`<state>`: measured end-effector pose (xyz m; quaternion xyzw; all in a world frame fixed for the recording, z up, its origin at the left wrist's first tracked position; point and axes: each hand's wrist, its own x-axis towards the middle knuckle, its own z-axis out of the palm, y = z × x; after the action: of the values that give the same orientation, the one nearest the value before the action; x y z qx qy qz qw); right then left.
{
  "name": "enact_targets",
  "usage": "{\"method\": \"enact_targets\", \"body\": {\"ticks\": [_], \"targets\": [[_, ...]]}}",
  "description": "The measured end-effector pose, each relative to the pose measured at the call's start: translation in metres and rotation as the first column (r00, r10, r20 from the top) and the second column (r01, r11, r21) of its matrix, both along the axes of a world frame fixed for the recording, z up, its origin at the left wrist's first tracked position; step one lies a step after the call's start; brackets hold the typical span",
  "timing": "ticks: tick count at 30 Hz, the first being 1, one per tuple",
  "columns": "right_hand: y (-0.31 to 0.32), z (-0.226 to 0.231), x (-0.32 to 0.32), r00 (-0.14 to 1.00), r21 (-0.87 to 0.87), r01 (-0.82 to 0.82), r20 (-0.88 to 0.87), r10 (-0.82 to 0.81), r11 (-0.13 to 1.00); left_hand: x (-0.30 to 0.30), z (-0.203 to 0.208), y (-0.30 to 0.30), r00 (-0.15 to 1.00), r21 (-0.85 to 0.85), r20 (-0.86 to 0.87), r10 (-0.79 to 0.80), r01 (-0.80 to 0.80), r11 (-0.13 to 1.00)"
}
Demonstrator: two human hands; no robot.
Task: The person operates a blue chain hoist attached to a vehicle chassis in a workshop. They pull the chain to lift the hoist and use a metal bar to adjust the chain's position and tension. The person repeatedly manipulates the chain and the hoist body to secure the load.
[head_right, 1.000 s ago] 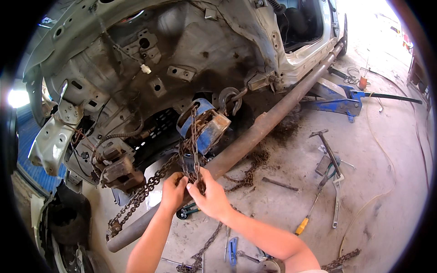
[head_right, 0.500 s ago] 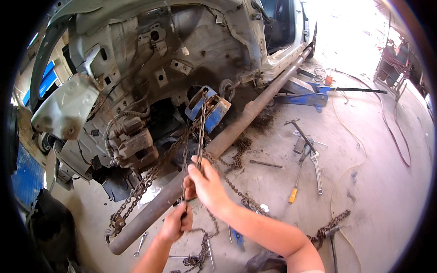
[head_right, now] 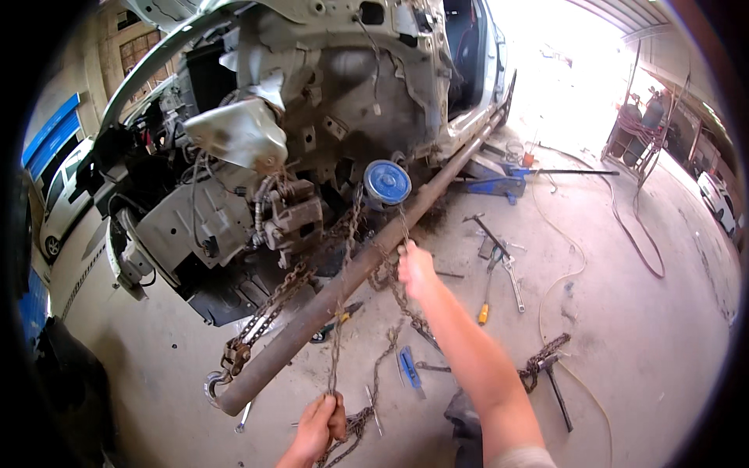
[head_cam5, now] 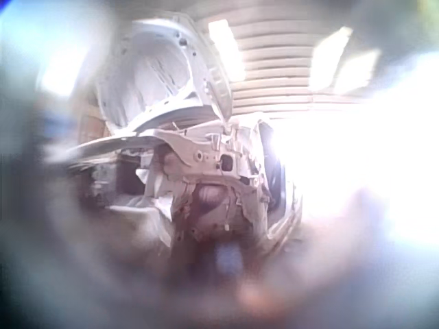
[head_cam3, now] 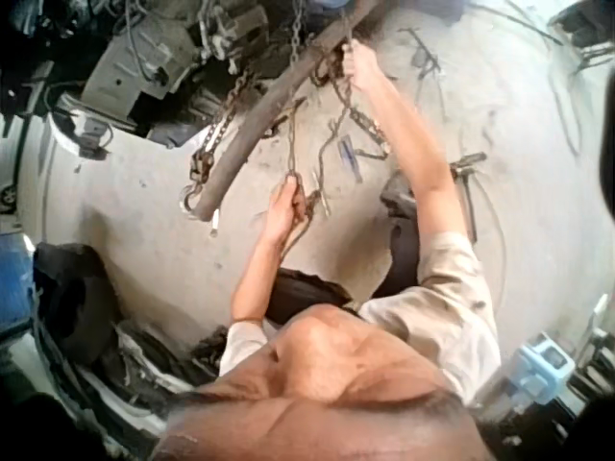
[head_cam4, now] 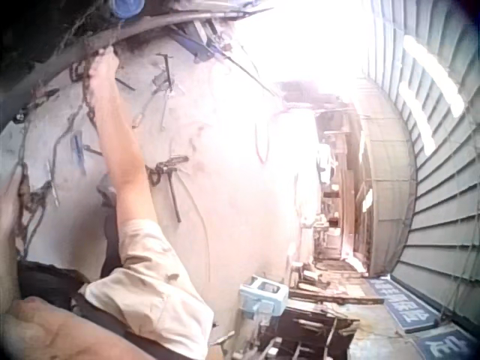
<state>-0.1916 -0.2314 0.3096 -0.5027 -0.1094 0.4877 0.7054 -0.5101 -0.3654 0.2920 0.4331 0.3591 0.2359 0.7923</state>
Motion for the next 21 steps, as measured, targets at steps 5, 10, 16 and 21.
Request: {"method": "enact_targets", "body": {"ticks": [5, 10, 16, 21], "targets": [[-0.026, 0.019, -0.044, 0.996, -0.061, 0.049, -0.074, -0.054, 0.997, 0.003, 0.003, 0.042, 1.0, 0.126, -0.005, -0.019, 0.019, 0.992], [-0.044, 0.012, -0.096, 0.993, -0.041, 0.104, -0.047, -0.106, 0.994, 0.017, 0.002, 0.048, 0.993, 0.29, -0.116, 0.014, 0.02, 0.957], [-0.139, -0.037, -0.162, 0.981, -0.078, 0.081, -0.168, -0.093, 0.994, 0.046, -0.02, 0.115, 0.967, 0.615, -0.251, 0.043, 0.125, 0.778], [-0.187, -0.014, -0.255, 0.945, -0.045, 0.033, -0.323, -0.045, 0.998, 0.081, -0.022, 0.141, 0.955, 0.636, -0.281, 0.097, 0.11, 0.764]]}}
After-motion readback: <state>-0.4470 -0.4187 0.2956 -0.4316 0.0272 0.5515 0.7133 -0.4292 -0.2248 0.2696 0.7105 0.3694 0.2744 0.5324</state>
